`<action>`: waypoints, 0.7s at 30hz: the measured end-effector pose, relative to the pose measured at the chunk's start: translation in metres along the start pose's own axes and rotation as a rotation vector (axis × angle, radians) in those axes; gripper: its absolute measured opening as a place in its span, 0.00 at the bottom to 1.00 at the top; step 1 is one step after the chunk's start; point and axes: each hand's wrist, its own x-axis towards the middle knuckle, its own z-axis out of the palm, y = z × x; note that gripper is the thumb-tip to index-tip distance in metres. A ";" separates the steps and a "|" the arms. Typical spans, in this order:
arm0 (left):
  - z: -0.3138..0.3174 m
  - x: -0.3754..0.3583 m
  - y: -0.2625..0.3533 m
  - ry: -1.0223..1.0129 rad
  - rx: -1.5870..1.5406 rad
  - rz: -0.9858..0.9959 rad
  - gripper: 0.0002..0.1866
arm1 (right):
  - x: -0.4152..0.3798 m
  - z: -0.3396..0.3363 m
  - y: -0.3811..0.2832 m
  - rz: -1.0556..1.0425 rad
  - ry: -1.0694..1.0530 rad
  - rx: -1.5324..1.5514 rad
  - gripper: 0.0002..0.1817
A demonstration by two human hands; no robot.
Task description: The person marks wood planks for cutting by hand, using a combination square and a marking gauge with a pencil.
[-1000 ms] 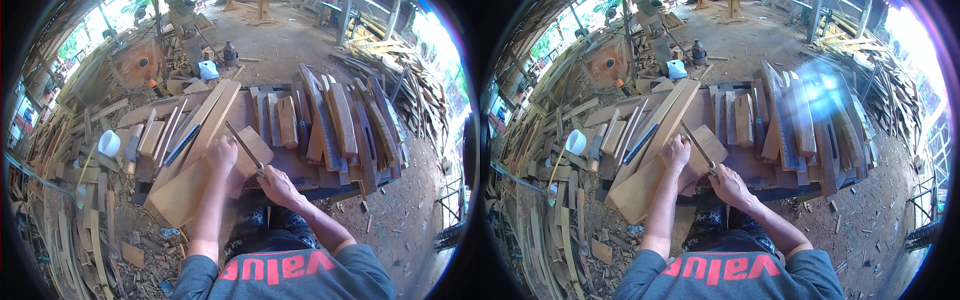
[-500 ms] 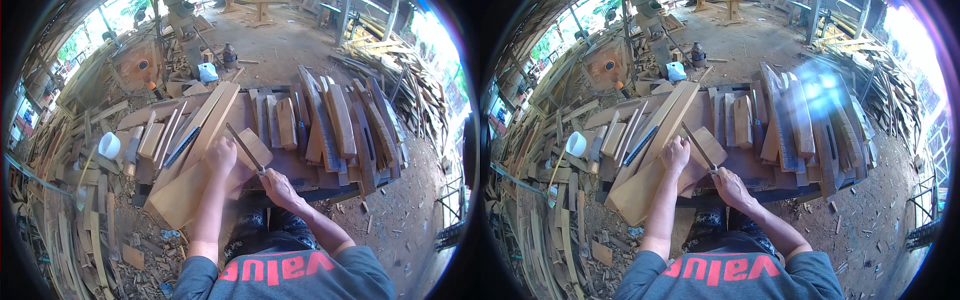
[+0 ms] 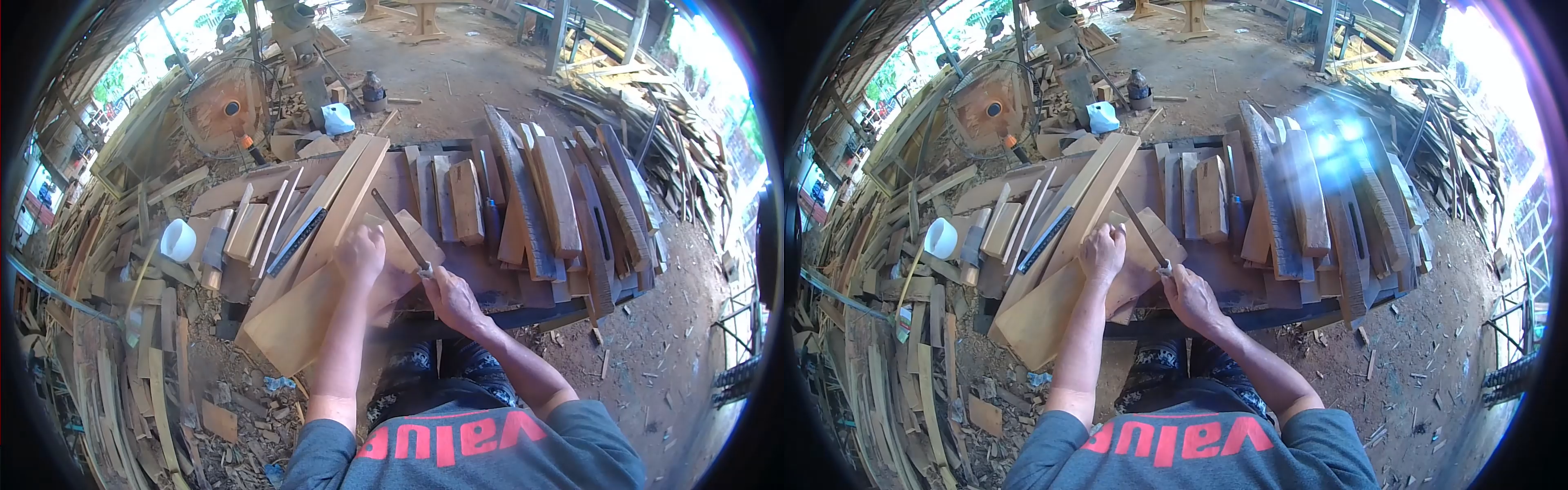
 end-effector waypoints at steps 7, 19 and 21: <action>0.004 0.002 -0.002 -0.026 -0.008 -0.013 0.22 | -0.004 -0.004 -0.001 -0.080 -0.041 0.010 0.11; 0.011 0.002 -0.009 0.021 0.078 0.066 0.20 | -0.008 -0.005 -0.001 -0.149 -0.034 -0.021 0.10; 0.010 0.002 -0.009 0.030 0.088 0.073 0.20 | -0.007 -0.005 0.001 -0.167 -0.033 -0.042 0.10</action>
